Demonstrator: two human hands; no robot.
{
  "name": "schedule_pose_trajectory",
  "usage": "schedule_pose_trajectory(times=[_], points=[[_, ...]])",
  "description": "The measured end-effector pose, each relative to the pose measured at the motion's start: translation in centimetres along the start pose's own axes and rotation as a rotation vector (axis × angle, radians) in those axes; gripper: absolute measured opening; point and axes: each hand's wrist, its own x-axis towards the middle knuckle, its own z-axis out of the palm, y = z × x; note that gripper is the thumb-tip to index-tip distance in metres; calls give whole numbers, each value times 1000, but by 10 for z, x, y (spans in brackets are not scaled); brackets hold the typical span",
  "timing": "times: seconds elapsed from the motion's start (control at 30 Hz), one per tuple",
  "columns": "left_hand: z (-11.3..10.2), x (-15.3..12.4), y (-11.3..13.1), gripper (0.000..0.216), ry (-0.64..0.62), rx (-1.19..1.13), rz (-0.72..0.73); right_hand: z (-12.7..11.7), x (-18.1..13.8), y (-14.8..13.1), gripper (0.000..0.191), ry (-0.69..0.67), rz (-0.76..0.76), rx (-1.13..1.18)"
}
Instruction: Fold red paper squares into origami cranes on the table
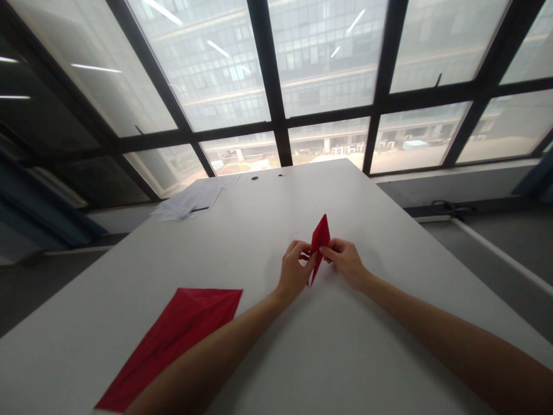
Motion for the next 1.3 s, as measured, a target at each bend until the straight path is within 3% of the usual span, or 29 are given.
schedule_pose_trajectory(times=[0.27, 0.57, 0.83, 0.93, 1.1, 1.3], points=[[3, -3, -6, 13, -64, -121, -189, 0, 0, 0, 28, 13, -1, -3], [5, -3, -4, 15, -24, 10, -64, 1, -1, -2, 28, 34, 1, -22], [3, -3, -8, 28, -154, -277, -184, -8, 8, 6, 31, 102, 92, 197], [0, -2, -9, 40, -190, -279, -116, -10, 10, 5, 33, 112, 123, 264], [-2, -1, -10, 65, -218, -66, 97, -14, 10, -1, 36, 71, 177, 316], [-7, 2, -13, 57, -159, 71, 264, -14, 9, -1, 34, -35, 236, 328]])
